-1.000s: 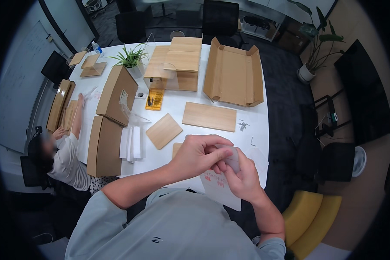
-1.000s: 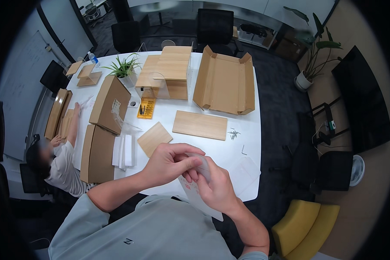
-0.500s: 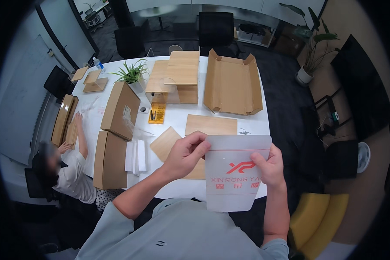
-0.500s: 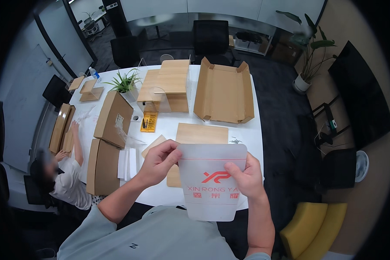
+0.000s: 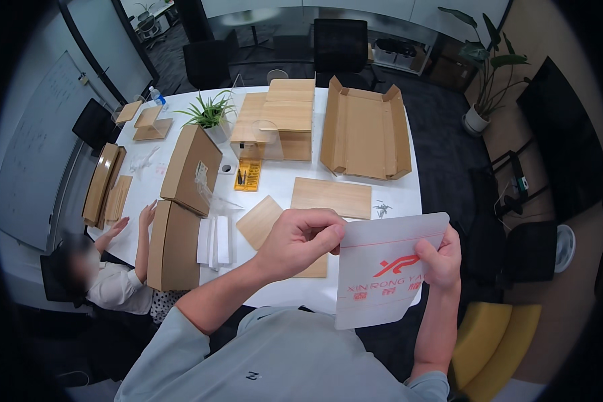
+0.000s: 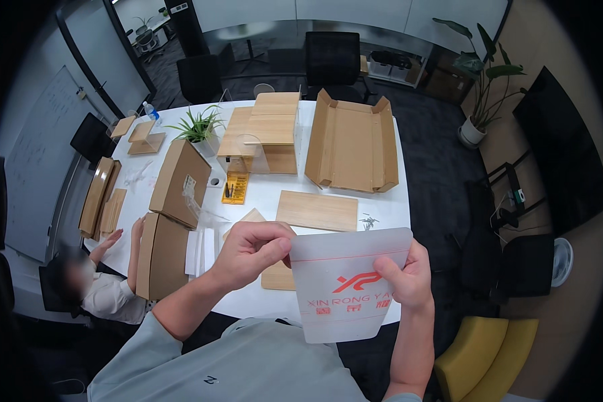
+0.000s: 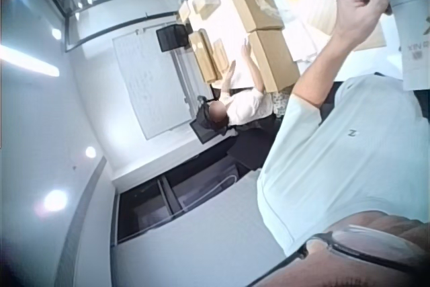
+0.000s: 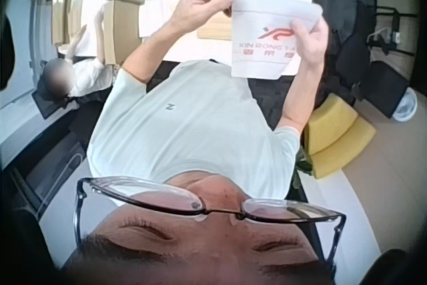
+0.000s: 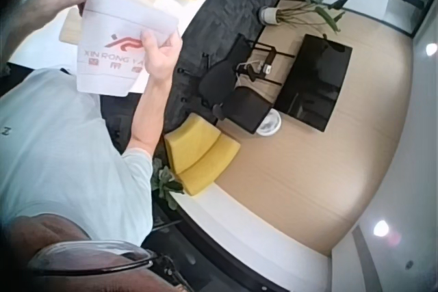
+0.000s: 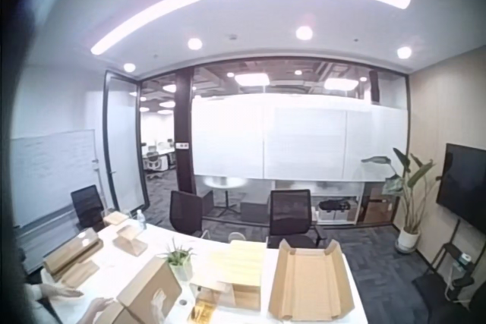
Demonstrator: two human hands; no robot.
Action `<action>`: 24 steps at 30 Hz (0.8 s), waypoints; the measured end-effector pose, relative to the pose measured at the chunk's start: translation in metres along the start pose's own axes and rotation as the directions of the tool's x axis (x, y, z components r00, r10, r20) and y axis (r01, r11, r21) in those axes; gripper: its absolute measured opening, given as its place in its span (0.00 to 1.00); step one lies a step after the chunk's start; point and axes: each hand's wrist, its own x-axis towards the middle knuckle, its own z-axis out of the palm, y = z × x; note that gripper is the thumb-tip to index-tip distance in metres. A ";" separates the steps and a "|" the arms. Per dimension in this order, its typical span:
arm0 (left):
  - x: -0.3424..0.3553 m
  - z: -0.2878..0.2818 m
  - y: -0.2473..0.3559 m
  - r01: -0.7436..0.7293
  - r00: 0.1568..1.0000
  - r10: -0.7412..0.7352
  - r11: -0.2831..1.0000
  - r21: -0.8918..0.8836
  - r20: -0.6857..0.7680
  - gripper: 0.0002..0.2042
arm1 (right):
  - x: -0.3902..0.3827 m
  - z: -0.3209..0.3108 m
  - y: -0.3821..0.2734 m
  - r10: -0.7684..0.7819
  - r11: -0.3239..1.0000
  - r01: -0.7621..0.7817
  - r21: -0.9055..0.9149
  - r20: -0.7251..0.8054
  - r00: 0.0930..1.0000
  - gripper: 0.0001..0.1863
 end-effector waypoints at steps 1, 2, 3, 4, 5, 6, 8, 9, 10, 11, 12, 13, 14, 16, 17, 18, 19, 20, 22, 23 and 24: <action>0.000 0.000 -0.003 -0.014 1.000 0.014 1.000 0.003 -0.023 0.12 | -0.002 0.002 -0.001 -0.014 1.000 0.014 -0.024 -0.021 1.000 0.17; 0.000 0.001 -0.005 -0.028 0.998 0.029 1.000 0.007 -0.047 0.12 | -0.005 0.005 -0.002 -0.029 0.998 0.027 -0.048 -0.042 0.999 0.16; 0.002 0.002 -0.010 -0.068 0.992 0.076 0.995 0.071 -0.105 0.12 | -0.008 0.009 -0.003 -0.068 0.991 0.060 -0.120 -0.068 0.995 0.16; 0.004 0.004 -0.014 -0.104 0.979 0.126 0.985 0.136 -0.159 0.12 | -0.012 0.015 -0.004 -0.109 0.977 0.090 -0.192 -0.090 0.990 0.15; 0.005 0.004 -0.017 -0.136 0.961 0.179 0.970 0.203 -0.210 0.13 | -0.016 0.020 -0.004 -0.150 0.957 0.117 -0.264 -0.109 0.983 0.14; 0.006 0.004 -0.013 -0.046 0.972 0.074 0.991 0.128 -0.222 0.13 | -0.020 0.023 -0.003 -0.205 0.915 0.155 -0.373 -0.097 0.974 0.11; 0.007 0.006 -0.004 0.135 0.966 -0.137 0.991 -0.025 -0.220 0.13 | -0.024 0.033 -0.002 -0.301 0.828 0.229 -0.512 -0.062 0.951 0.10; 0.006 0.004 -0.004 0.133 0.970 -0.135 0.991 -0.026 -0.203 0.13 | -0.024 0.036 -0.002 -0.331 0.806 0.259 -0.533 -0.041 0.943 0.10; 0.005 0.003 -0.005 0.131 0.974 -0.134 0.991 -0.027 -0.185 0.13 | -0.024 0.038 -0.003 -0.359 0.782 0.289 -0.553 -0.020 0.933 0.10; 0.005 0.002 -0.006 0.129 0.977 -0.132 0.991 -0.028 -0.167 0.13 | -0.024 0.040 -0.004 -0.387 0.756 0.318 -0.572 0.002 0.922 0.10; 0.004 0.003 -0.006 0.122 0.978 -0.125 0.992 -0.031 -0.165 0.13 | -0.025 0.041 -0.005 -0.386 0.758 0.316 -0.570 -0.001 0.923 0.10; 0.005 0.004 -0.005 0.115 0.979 -0.119 0.993 -0.034 -0.164 0.13 | -0.026 0.042 -0.006 -0.384 0.760 0.313 -0.569 -0.005 0.923 0.10; 0.005 0.005 -0.005 0.108 0.980 -0.113 0.993 -0.037 -0.164 0.13 | -0.026 0.042 -0.007 -0.383 0.762 0.311 -0.567 -0.009 0.924 0.10; 0.005 0.007 -0.005 0.092 0.979 -0.098 0.995 -0.043 -0.179 0.13 | -0.027 0.042 -0.008 -0.396 0.746 0.326 -0.581 0.005 0.918 0.10; 0.004 0.008 -0.005 0.084 0.978 -0.091 0.995 -0.046 -0.187 0.13 | -0.027 0.042 -0.008 -0.403 0.738 0.333 -0.587 0.013 0.915 0.10; 0.004 0.009 -0.004 0.076 0.978 -0.082 0.996 -0.039 -0.189 0.13 | -0.027 0.042 -0.008 -0.408 0.738 0.337 -0.584 0.011 0.913 0.10; 0.004 0.010 -0.004 0.069 0.979 -0.074 0.997 -0.032 -0.192 0.13 | -0.027 0.043 -0.008 -0.414 0.739 0.341 -0.581 0.009 0.910 0.10; 0.004 0.010 -0.003 0.061 0.979 -0.065 0.998 -0.026 -0.195 0.13 | -0.027 0.044 -0.007 -0.419 0.739 0.346 -0.578 0.007 0.908 0.10; 0.001 0.009 -0.002 0.041 0.980 -0.034 0.999 0.030 -0.195 0.13 | -0.029 0.043 -0.006 -0.409 0.750 0.331 -0.573 -0.009 0.912 0.10; 0.000 0.009 -0.001 0.031 0.981 -0.019 0.998 0.057 -0.195 0.13 | -0.030 0.044 -0.005 -0.404 0.755 0.323 -0.570 -0.017 0.914 0.10; 0.000 0.009 -0.001 0.019 0.980 -0.007 0.998 0.059 -0.197 0.13 | -0.029 0.044 -0.005 -0.405 0.758 0.324 -0.566 -0.019 0.914 0.11</action>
